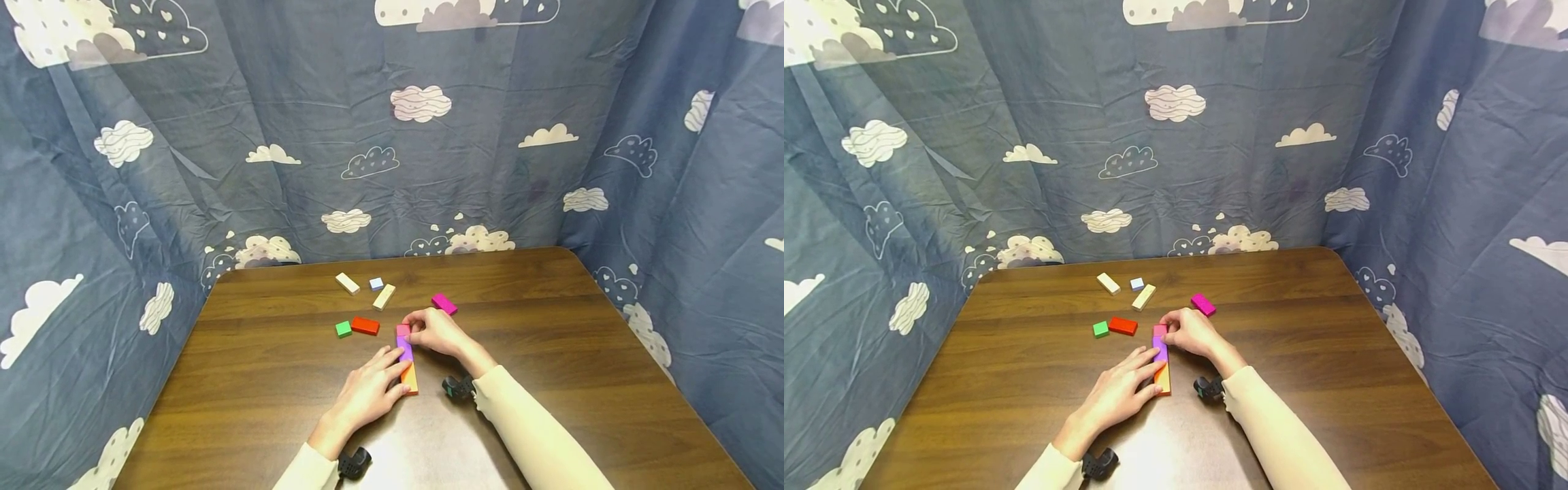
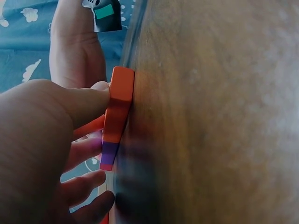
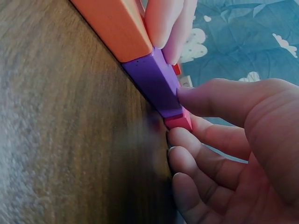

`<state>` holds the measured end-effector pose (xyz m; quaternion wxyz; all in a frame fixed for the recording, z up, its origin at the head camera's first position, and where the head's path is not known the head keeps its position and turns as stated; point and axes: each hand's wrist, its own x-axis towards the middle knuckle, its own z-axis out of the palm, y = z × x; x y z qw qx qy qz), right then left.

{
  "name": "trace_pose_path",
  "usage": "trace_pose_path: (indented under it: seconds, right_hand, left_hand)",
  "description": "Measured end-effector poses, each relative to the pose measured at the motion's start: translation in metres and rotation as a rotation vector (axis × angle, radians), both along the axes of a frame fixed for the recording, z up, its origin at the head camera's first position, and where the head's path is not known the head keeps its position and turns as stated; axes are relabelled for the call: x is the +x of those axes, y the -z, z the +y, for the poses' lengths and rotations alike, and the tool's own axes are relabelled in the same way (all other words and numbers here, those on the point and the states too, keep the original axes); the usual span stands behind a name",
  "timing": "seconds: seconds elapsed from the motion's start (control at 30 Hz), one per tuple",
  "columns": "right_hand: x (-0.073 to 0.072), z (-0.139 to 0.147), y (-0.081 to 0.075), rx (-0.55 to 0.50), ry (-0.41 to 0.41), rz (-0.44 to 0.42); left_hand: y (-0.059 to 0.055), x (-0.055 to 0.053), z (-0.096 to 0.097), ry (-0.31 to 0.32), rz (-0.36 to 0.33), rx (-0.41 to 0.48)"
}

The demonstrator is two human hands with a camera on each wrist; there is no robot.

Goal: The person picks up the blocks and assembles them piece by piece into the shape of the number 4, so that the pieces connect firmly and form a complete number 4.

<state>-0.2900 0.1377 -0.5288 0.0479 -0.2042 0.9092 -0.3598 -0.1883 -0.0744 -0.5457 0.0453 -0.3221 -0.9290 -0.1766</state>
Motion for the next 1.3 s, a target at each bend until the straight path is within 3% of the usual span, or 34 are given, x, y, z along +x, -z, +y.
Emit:
trace_pose_path:
  seconds: [0.47, 1.3]
  right_hand:
    - [-0.001, 0.0026, 0.0022, -0.048, 0.008, -0.028]
    - [0.0037, 0.001, -0.0027, -0.029, 0.002, -0.008]
  left_hand:
    - [-0.0018, -0.0008, -0.0011, -0.007, -0.002, 0.003]
    - [-0.0003, -0.0008, 0.0003, 0.002, 0.005, -0.004]
